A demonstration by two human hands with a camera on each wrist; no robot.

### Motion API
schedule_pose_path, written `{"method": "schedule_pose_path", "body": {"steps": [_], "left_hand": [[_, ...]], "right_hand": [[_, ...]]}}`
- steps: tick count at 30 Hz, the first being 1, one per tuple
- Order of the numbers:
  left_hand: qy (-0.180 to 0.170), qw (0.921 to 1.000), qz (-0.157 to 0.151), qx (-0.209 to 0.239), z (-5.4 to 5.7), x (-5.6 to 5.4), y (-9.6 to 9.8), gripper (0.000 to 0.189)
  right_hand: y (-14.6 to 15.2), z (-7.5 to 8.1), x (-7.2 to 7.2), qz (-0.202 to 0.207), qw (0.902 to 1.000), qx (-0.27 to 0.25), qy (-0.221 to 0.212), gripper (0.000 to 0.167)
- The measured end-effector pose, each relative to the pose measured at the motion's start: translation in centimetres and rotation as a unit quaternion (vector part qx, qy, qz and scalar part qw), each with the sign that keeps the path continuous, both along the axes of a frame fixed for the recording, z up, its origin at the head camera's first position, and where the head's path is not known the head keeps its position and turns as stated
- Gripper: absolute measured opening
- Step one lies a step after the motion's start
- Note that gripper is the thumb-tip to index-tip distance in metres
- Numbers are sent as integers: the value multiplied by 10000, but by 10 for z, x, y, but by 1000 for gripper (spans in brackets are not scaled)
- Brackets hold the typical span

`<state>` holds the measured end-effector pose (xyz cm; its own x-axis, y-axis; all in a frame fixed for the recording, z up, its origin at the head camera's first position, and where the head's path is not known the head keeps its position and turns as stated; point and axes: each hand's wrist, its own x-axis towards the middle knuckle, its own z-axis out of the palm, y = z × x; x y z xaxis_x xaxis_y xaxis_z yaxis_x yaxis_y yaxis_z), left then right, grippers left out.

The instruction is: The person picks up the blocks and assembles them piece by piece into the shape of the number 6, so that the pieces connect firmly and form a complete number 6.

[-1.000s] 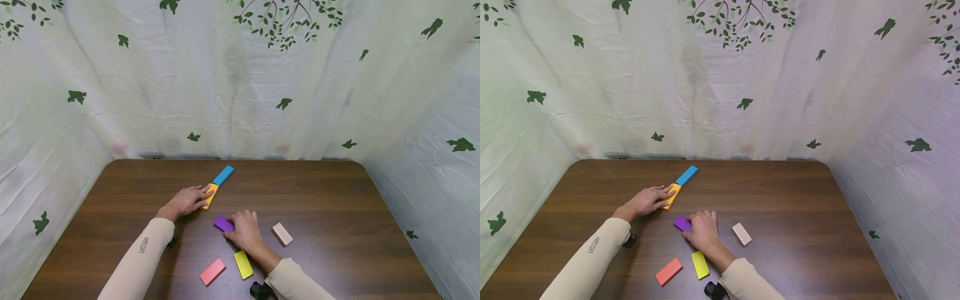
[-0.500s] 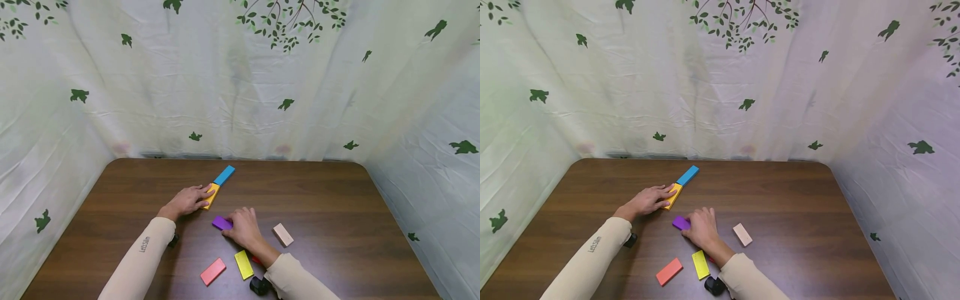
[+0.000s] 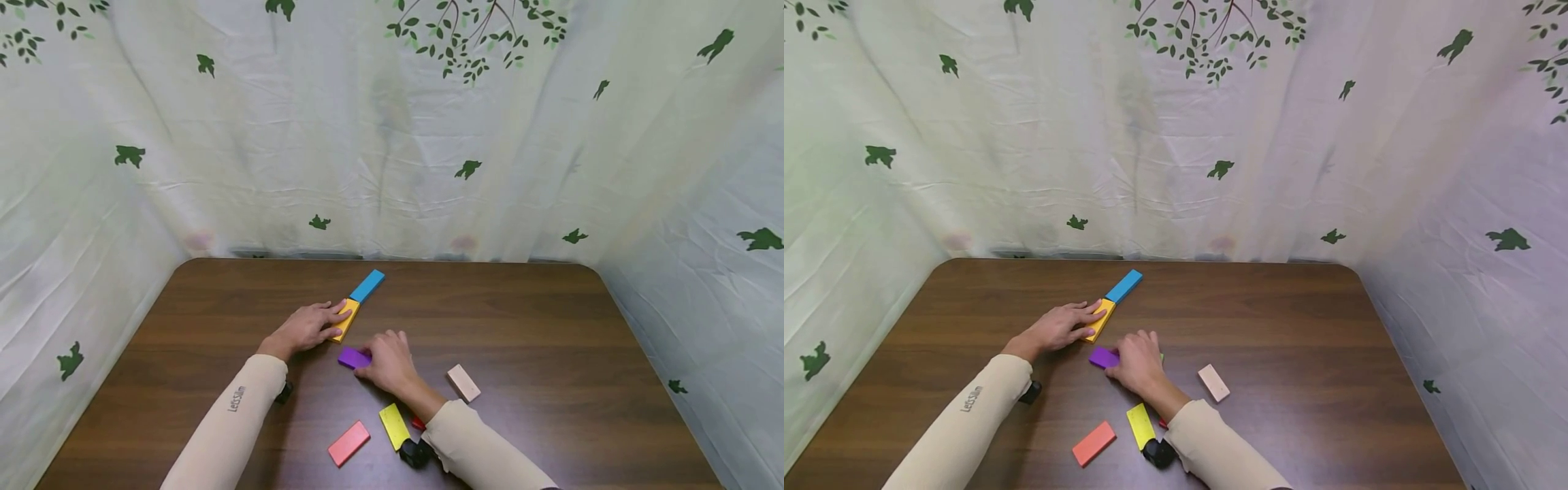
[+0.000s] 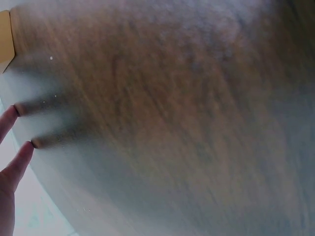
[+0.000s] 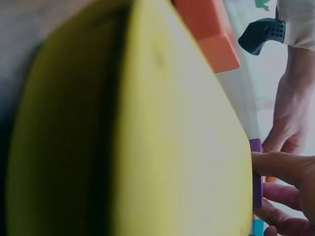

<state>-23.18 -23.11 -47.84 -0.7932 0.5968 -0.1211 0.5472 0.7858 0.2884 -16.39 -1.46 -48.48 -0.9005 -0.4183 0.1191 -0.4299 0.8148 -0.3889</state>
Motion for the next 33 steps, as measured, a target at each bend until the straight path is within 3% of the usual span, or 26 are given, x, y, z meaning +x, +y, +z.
{"method": "schedule_pose_path", "body": {"steps": [19, 33], "left_hand": [[-90, 9999, 41, -19, 5, 1, 2, 53], [-102, 9999, 20, -7, 4, 1, 1, 53]], "right_hand": [[-17, -2, -14, 26, 9999, 77, -98, 32], [-21, -1, -14, 16, 10000, 37, -74, 30]]}}
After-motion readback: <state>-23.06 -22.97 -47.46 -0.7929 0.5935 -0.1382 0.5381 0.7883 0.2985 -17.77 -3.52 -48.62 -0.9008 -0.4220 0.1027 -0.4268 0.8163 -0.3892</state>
